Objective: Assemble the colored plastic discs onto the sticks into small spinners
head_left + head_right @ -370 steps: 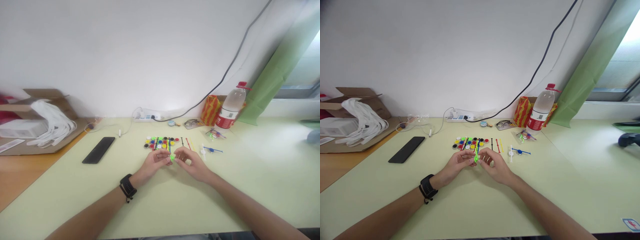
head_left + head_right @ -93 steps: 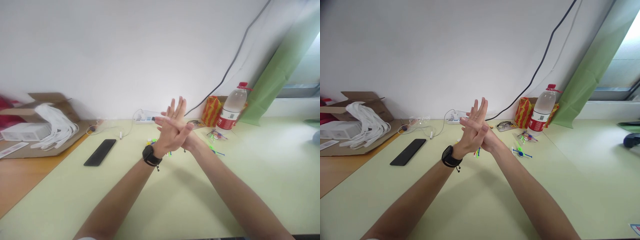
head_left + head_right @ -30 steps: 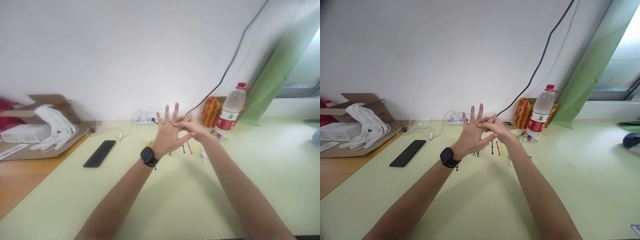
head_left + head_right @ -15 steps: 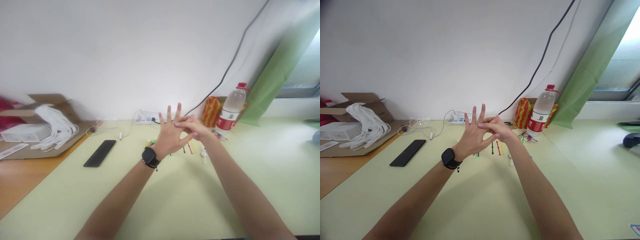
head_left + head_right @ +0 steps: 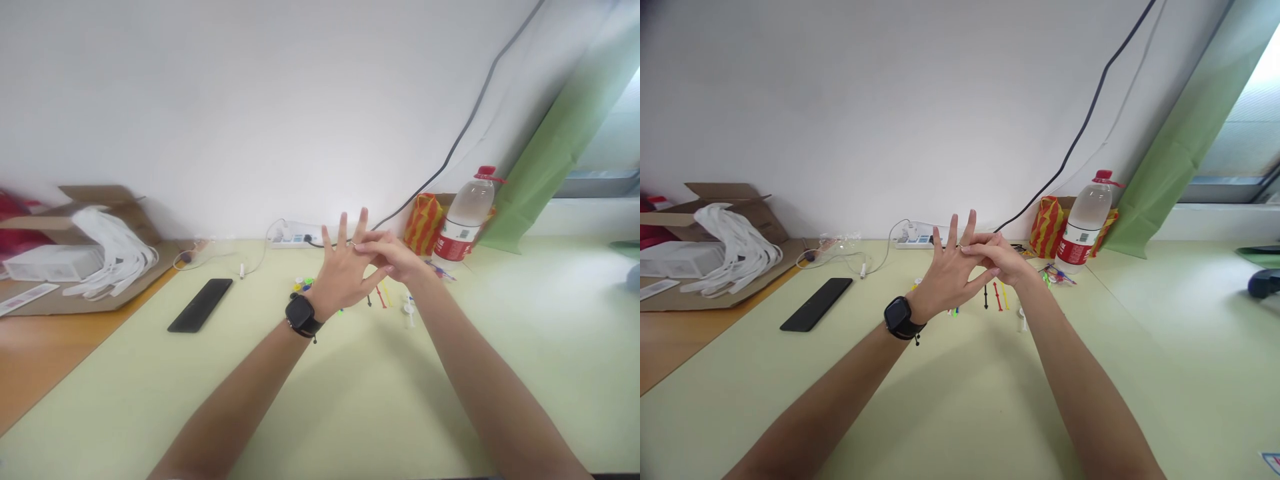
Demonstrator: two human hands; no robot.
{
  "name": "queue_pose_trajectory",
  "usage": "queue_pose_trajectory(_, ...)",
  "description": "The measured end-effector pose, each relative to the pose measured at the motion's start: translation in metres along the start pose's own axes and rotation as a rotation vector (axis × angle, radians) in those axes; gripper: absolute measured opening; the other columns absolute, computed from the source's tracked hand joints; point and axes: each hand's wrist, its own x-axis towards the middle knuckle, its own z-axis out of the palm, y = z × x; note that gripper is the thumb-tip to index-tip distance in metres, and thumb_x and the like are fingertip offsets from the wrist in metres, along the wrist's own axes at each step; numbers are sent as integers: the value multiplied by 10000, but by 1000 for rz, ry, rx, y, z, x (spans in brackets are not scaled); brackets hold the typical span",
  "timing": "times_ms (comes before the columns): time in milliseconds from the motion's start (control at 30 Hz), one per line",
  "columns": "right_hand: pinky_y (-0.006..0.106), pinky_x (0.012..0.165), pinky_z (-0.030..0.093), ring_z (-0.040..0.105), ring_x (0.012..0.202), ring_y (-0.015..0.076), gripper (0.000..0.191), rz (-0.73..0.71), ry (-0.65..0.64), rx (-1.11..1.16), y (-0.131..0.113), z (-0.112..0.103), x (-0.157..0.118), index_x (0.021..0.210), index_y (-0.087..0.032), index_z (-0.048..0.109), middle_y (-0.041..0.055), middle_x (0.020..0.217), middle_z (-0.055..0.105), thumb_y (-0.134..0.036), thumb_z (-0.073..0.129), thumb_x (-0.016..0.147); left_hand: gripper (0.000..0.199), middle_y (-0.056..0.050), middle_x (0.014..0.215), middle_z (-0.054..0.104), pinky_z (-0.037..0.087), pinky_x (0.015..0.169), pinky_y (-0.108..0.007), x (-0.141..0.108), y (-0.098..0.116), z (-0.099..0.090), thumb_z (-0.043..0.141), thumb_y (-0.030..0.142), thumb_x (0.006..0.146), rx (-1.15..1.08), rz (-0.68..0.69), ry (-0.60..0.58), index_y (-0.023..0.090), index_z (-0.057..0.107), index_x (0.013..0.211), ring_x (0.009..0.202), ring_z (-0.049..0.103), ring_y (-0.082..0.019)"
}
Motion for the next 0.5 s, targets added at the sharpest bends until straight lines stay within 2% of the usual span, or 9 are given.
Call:
queue_pose_trajectory(200,332,868,548,716,942,237,175,19,10,-30,4,-6,3,860,-185,788,54,867,762,-288,831,725,543,31,1728,72,47,1229,-701,-2,2,1,481,519,1006,36,15,-17,353,457,1523,1575,-46,-401)
queue_pose_trajectory(300,327,869,547,713,961,239,191,15,-11,-48,2,-6,2,877,-182,789,63,896,766,-306,830,738,530,43,1726,78,43,1228,-701,-2,3,0,468,506,1014,45,12,-20,370,448,1526,1576,-40,-398)
queue_pose_trajectory(433,331,855,551,702,921,233,259,-24,-58,-74,-4,-4,-2,876,-178,780,76,906,754,-424,796,798,578,33,1727,71,35,1232,-687,-1,4,-2,461,514,1014,63,12,-29,386,362,1570,1578,-12,-392)
queue_pose_trajectory(500,315,815,552,680,858,207,358,-58,-22,-101,-6,-9,-2,848,-182,763,70,873,728,-538,720,853,637,12,1729,70,35,1230,-685,0,1,-2,474,531,1004,73,15,-45,379,298,1597,1578,3,-393)
